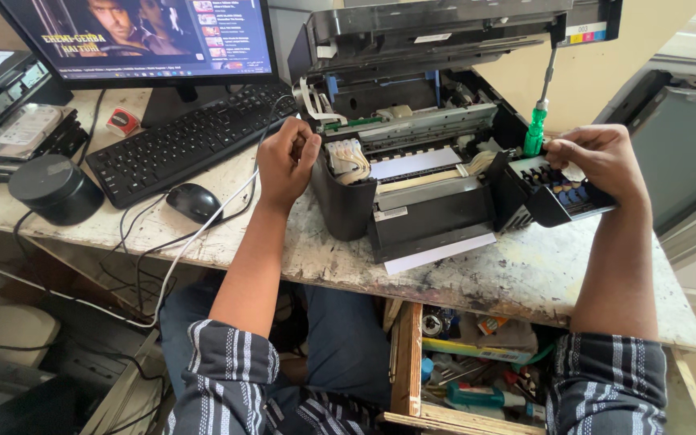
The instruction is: The person sits at a workbench repairing an inkjet printer with a continuous ink system. They use the computer mouse, reach into the open printer to move the print head and adjust internal parts by hand, hold a green-handled screwdriver, and place a sheet of paper in the output area while continuing to work on the printer mechanism.
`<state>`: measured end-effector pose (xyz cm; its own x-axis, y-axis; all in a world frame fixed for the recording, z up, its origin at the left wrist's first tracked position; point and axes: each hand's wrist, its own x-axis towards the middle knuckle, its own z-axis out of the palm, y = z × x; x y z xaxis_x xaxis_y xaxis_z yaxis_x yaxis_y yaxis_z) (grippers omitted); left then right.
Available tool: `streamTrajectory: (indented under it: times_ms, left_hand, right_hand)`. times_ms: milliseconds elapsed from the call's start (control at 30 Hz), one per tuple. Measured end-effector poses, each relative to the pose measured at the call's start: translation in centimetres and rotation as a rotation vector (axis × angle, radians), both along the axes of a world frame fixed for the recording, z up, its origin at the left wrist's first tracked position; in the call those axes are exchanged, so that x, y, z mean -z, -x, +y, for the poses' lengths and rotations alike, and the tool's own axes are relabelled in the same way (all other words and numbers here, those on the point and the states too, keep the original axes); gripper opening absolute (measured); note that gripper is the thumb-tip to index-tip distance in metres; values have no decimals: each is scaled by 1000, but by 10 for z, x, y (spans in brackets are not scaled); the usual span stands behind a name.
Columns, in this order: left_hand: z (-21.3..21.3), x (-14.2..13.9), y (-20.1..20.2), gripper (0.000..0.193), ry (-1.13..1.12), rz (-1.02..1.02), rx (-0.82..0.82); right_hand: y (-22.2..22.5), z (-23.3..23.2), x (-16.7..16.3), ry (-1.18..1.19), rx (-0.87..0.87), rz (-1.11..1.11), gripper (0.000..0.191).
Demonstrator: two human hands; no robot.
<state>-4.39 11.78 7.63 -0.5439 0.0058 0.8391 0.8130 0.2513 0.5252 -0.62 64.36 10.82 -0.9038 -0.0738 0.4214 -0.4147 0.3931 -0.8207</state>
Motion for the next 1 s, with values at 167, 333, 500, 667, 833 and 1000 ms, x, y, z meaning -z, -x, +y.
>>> streamTrajectory:
  times_ms: [167,333,500,667,833,1000]
  left_hand:
    - [1,3,2,20,9,-5,-9]
    - [5,11,9,18,34,73,-21]
    - [4,20,13,21,25,17,3]
    - [3,30,16,27,59,48,6]
    - [3,36,20,27,39,-7,15]
    - [3,36,22,30,30,-4,29]
  right_hand:
    - [-3,-1,-2,-63,35,18,19]
    - [-8,3,-2,-164,46,55,23]
    - [-6,7,-2,-93,-36,66,23]
    - [-9,6,1,-62,-52,45,24]
    - [-12,2,-2,-18,-91,40,23]
    - [-13,0,-3,-23,-91,43,23]
